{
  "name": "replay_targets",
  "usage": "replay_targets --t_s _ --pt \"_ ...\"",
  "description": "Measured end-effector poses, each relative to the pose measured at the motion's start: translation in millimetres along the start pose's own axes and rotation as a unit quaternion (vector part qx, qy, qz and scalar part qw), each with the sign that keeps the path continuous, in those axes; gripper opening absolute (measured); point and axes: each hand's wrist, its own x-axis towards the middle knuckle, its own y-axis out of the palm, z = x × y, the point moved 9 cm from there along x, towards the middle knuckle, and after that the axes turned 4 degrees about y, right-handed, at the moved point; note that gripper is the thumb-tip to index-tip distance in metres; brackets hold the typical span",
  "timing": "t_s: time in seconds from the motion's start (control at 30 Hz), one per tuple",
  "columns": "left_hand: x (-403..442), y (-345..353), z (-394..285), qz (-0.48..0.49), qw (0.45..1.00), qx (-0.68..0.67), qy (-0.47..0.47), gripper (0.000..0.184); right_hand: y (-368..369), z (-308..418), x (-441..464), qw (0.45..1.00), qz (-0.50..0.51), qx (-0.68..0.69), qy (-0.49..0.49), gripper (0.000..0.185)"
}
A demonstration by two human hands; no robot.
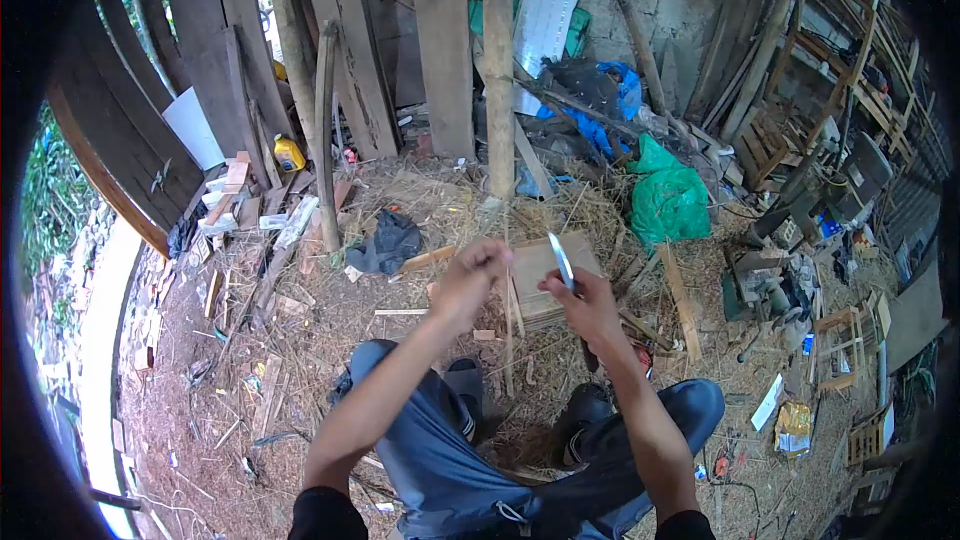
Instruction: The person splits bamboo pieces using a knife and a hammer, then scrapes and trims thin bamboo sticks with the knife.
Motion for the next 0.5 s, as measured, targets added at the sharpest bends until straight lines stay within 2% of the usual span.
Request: replay_targets --t_s 0.07,0.1,0.13,0.2,0.23,0.3,0.43,0.5 --pt "29 -27 -7 -0.003 1.000 0.000 0.028 0.010 29 0 18 0.999 0.036 0.000 0.028 0.027" --pt "37 -36 -15 -0.002 0.999 -0.002 0.052 0.009 43 5 18 0.993 0.062 0.018 0.094 0.026" --pt "43 -47 -16 -0.010 0.999 0.000 0.051 0.009 55 3 24 0.993 0.071 0.019 0.095 0.026" --pt "54 -76 -12 -0.053 0.998 -0.023 0.028 0.008 82 11 37 0.994 0.102 0.049 0.010 0.025" --pt "60 -89 -6 -0.067 0.996 -0.055 0.023 0.009 93 7 42 0.993 0.108 0.050 0.013 0.025" --pt "74 -113 10 -0.075 0.996 -0.055 0.010 0.009 114 -3 51 0.991 0.119 -0.057 -0.004 0.023" --pt "93 -157 57 -0.095 0.992 -0.074 -0.029 0.009 151 -45 82 0.992 0.116 -0.056 0.017 0.021" --pt "101 -179 86 -0.099 0.992 -0.062 -0.037 0.009 177 -79 91 0.980 0.181 -0.004 0.078 0.020"
